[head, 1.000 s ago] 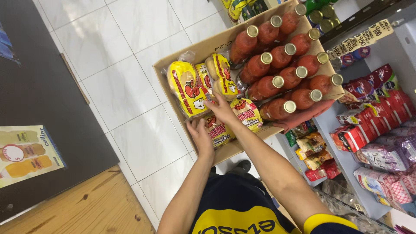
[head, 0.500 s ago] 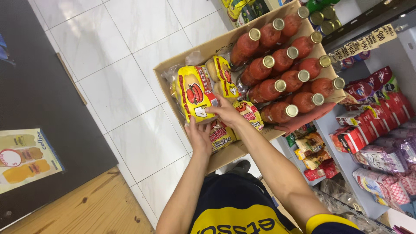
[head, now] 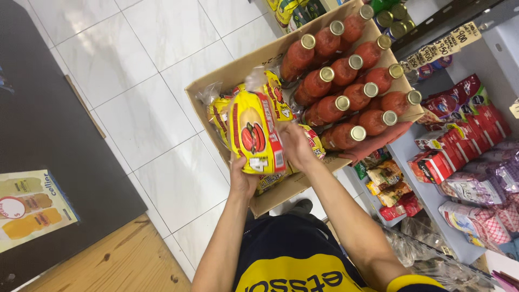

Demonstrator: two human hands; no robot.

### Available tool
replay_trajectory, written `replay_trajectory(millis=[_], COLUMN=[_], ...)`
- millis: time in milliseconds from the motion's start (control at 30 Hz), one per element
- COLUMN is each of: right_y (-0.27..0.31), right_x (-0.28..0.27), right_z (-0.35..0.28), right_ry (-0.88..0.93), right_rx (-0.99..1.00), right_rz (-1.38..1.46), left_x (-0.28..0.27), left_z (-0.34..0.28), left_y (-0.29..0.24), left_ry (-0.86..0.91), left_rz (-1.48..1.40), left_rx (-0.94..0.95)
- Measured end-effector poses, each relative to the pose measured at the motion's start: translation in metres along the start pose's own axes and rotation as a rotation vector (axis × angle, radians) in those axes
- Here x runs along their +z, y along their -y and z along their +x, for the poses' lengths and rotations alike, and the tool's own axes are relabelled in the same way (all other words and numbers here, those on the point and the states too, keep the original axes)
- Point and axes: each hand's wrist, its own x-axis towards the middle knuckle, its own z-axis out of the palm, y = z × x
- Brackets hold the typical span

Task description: The person picks up bags of bread and bottles of sauce from a box on the floor and places them onto a metal shelving unit.

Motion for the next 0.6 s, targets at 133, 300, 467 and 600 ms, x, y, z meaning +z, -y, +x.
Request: replay_trajectory(millis=[133,300,467,600], right_y=[0.027,0.054,0.084,0.093], right_x=[-0.012,-0.041,-0.037,-0.053], right_z=[0.003,-0.009,-0.039,-0.074], right_ry=[-0.231,-0.308,-0.513,-0.487], right_rx=[0.088,-0.033,-0.22,-0.212], right_rz=[0.062,-0.161,-0.039,-0.019], left_x=[0.009,0.024,0.051,0.061], left_z=[-0.016,-0.027,-0.03,-0.044], left_y=[0.004,-0.012,-0.008,-0.002], left_ry=[0.136,0.253,0.121,0.026], left_rz=[0.041,0.291,0.042,0.152], left_rx=[-0.065,-0.104,0.042,-0.037])
